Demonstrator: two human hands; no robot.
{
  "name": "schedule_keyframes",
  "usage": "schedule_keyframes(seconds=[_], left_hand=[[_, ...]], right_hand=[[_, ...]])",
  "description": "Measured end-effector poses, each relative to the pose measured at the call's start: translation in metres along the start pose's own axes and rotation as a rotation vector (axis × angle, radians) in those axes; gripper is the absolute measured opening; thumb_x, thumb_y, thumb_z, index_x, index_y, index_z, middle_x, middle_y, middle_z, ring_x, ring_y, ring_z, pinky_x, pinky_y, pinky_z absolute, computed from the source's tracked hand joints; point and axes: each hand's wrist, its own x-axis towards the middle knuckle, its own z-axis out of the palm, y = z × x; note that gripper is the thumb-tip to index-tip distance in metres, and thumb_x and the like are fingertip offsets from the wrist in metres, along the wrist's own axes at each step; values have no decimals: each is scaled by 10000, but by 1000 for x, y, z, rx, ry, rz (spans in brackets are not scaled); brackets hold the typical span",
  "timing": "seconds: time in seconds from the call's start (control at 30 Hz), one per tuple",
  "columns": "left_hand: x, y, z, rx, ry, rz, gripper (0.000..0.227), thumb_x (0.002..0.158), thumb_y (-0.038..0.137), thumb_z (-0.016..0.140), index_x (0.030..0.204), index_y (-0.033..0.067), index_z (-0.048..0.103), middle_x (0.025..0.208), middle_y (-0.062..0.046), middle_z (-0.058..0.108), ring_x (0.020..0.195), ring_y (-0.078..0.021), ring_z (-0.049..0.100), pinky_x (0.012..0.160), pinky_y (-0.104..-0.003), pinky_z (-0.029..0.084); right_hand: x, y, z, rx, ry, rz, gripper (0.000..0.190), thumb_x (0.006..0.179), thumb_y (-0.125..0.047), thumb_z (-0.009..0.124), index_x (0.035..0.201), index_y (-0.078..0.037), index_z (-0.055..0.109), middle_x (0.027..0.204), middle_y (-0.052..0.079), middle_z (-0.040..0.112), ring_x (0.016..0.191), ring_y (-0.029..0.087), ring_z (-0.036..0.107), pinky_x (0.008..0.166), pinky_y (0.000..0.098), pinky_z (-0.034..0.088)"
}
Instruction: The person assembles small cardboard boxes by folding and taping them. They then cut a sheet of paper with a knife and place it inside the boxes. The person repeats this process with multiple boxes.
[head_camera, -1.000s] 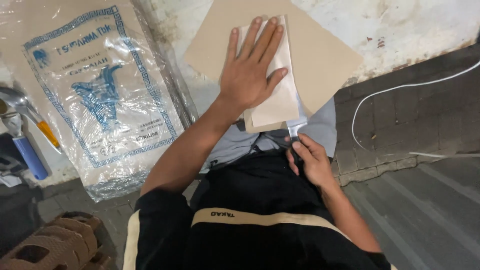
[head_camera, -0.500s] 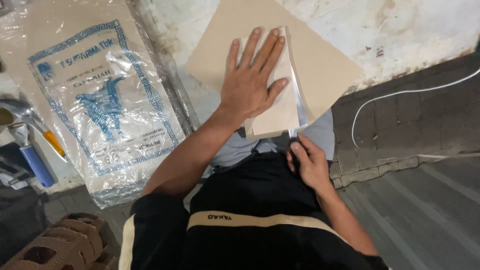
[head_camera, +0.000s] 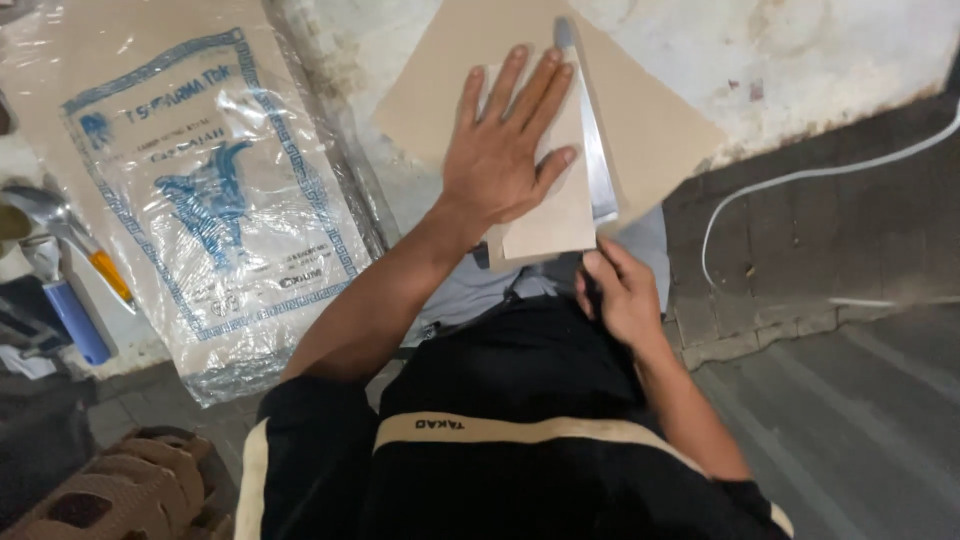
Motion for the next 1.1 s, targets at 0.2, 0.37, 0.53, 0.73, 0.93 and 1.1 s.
schedule_keyframes(seconds=[0.2, 0.37, 0.53, 0.73, 0.93, 1.1], left_hand=[[-2, -1, -7, 21, -79, -26, 683, 1109, 604, 237, 1615, 172, 83, 1659, 5, 53, 1526, -260, 34, 1223, -508, 31], [0, -6, 7, 169, 79, -75, 792, 1154, 688, 308, 1617, 78, 106, 1638, -133, 38, 1530, -299, 47, 1299, -431, 145], [4, -16, 22, -234, 197, -65, 854, 945, 428, 642, 1541, 38, 170, 1564, -178, 303, 1490, -342, 171, 1214, -521, 148], [5, -37, -3, -280, 185, -27, 873, 774, 200, 810, 1474, 90, 301, 1257, -131, 538, 1154, -302, 514, 1013, -467, 269], [-6, -62, -29, -402, 313, 41, 316, 914, 43, 508, 1208, 70, 622, 1172, -170, 623, 980, -418, 620, 823, -519, 469], [-71, -80, -75, -678, 355, -186, 209, 914, 134, 537, 1058, 118, 687, 1021, -34, 743, 953, -240, 672, 798, -359, 486]], right_hand=[[5, 11, -32, 28, 128, -91, 314, 989, -282, 524, 743, -87, 508, 574, 33, 498, 397, 122, 443, 382, 246, 334], [-6, -28, -65, -191, 256, -252, 202, 1045, -159, 465, 1128, -15, 579, 668, 59, 543, 481, 131, 458, 483, 255, 407], [13, -49, -101, -808, 373, -406, 421, 1025, -131, 446, 1427, -7, 479, 998, 176, 566, 828, 351, 554, 693, 471, 452], [84, -57, -131, -1352, 533, -728, 452, 1034, -79, 622, 1461, 4, 498, 1227, 214, 553, 991, 441, 488, 670, 576, 481], [120, -80, -142, -1441, 571, -831, 493, 950, -132, 664, 1424, -43, 560, 1207, 196, 568, 932, 451, 506, 705, 578, 452], [88, -74, -90, -1290, 568, -986, 427, 927, -55, 720, 1343, -3, 636, 1293, 250, 472, 1084, 491, 443, 815, 625, 351]])
